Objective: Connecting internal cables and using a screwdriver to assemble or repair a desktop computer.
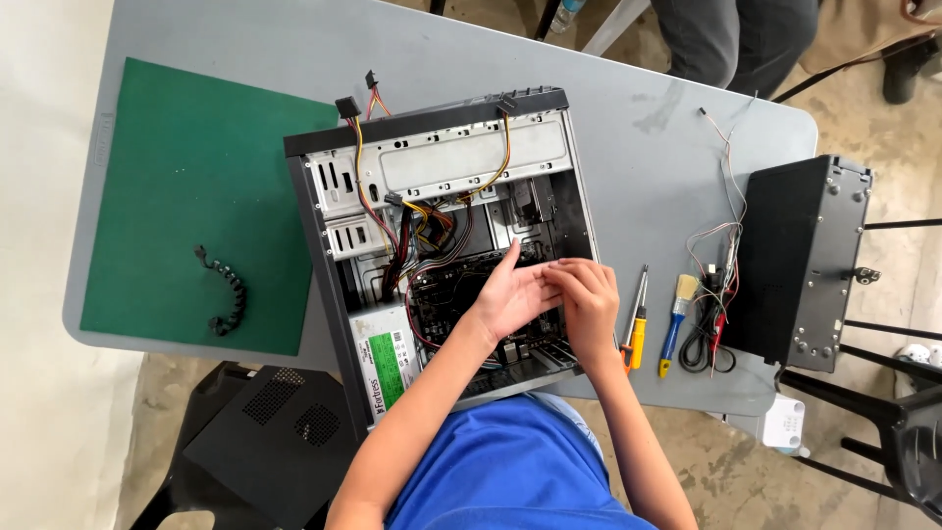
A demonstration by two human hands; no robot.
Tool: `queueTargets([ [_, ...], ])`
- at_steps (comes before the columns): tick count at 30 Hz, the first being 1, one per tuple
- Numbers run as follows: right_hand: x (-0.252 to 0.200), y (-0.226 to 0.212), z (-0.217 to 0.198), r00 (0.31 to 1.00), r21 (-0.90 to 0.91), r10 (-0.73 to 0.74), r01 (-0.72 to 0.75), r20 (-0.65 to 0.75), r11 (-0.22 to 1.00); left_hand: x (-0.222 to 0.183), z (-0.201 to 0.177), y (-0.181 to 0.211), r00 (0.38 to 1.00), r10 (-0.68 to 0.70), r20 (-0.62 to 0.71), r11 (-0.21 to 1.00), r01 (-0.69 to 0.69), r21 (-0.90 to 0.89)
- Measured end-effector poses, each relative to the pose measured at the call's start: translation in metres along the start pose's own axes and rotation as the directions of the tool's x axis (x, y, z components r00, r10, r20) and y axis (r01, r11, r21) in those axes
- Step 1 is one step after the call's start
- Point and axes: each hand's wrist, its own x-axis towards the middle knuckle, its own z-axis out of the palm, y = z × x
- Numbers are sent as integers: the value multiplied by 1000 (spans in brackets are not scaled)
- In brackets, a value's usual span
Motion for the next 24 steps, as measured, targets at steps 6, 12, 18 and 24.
queueTargets([
  [6, 32, -1, 8, 996, -257, -84, 78, -14, 963, 15, -3, 24, 997, 64, -52, 995, -59, 77],
  [12, 38, 16, 28, 993, 111, 65, -76, 103, 991, 14, 11, 50, 998, -4, -63, 989, -5, -146],
  [18, 89, -9, 0, 957, 308, 275, -235, -94, 922, 35, 4, 78, 933, 132, -335, 954, -211, -211],
  [24, 134, 15, 3, 916, 531, 374, -246, -147, 811, 48, 11, 85, 889, 246, -387, 946, -306, -102],
])
